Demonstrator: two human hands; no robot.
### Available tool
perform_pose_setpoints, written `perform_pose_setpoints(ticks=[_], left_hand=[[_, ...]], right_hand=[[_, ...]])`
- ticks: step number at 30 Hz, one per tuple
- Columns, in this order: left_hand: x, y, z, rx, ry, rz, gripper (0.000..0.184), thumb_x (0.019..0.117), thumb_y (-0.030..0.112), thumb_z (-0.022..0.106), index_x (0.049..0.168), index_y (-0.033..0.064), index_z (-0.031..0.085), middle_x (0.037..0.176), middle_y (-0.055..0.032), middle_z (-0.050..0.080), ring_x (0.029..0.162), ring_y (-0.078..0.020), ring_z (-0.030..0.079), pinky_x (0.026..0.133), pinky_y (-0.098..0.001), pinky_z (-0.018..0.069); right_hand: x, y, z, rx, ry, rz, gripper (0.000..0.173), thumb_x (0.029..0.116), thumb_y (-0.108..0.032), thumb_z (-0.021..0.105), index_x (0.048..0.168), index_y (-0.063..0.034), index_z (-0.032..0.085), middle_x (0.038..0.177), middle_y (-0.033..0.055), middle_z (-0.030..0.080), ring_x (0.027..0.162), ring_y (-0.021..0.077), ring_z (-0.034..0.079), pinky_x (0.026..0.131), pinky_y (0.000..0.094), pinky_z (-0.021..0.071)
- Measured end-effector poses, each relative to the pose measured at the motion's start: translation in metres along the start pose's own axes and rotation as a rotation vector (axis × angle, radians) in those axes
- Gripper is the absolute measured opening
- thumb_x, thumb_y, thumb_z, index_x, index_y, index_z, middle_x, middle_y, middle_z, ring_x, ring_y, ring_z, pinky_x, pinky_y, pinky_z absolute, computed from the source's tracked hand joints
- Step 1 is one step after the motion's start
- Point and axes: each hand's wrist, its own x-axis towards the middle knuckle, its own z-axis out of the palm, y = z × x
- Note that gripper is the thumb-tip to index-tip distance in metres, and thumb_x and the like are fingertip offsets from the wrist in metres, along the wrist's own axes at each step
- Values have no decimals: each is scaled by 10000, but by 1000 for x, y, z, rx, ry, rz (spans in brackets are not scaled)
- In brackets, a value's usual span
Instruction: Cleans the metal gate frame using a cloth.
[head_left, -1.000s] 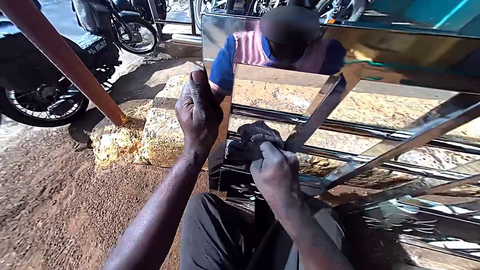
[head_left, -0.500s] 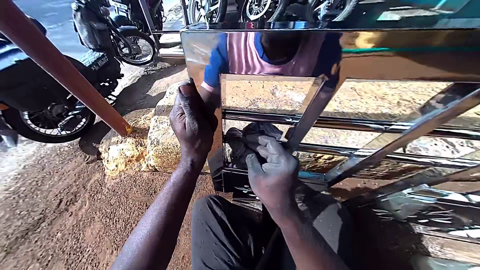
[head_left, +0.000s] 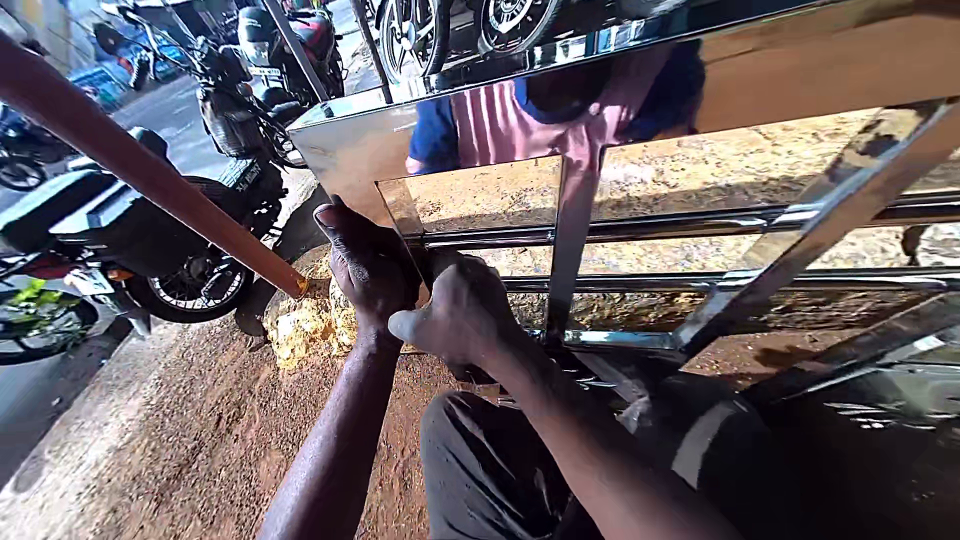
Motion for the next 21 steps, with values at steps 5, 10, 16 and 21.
perform_pose_setpoints(ticks=[5, 10, 16, 21], left_hand=[[-1, 1, 4, 126, -1, -25, 484, 1115, 396, 155, 864, 255, 545, 696, 165, 569, 682, 77, 585, 680, -140, 510], [-3, 2, -2, 169, 30, -40, 453, 1110, 410, 181, 839, 279, 520, 658, 176, 524, 629, 80, 549, 635, -135, 490], [-2, 6, 6, 197, 58, -12, 487, 1115, 372, 161, 793, 274, 512, 650, 176, 522, 643, 91, 546, 660, -118, 477], [-2, 3, 1, 140, 82, -3, 493, 1118, 380, 191, 775, 260, 525, 612, 158, 516, 581, 64, 542, 589, -130, 482]], right_hand=[[-22, 15, 32, 136, 297, -103, 607, 700, -185, 742, 1279, -25, 654, 1095, 140, 712, 899, 286, 712, 660, 495, 563], [-6, 11, 12, 146, 110, -49, 284, 779, -234, 759, 1003, -67, 707, 846, 99, 690, 780, 278, 688, 617, 504, 519], [-30, 8, 48, -125, 439, -187, 503, 792, -131, 705, 1272, 14, 675, 1155, 163, 712, 852, 266, 723, 604, 401, 577], [-69, 52, 61, 31, 387, -473, 265, 843, -65, 593, 1030, -66, 782, 933, 99, 767, 743, 227, 734, 606, 374, 596]])
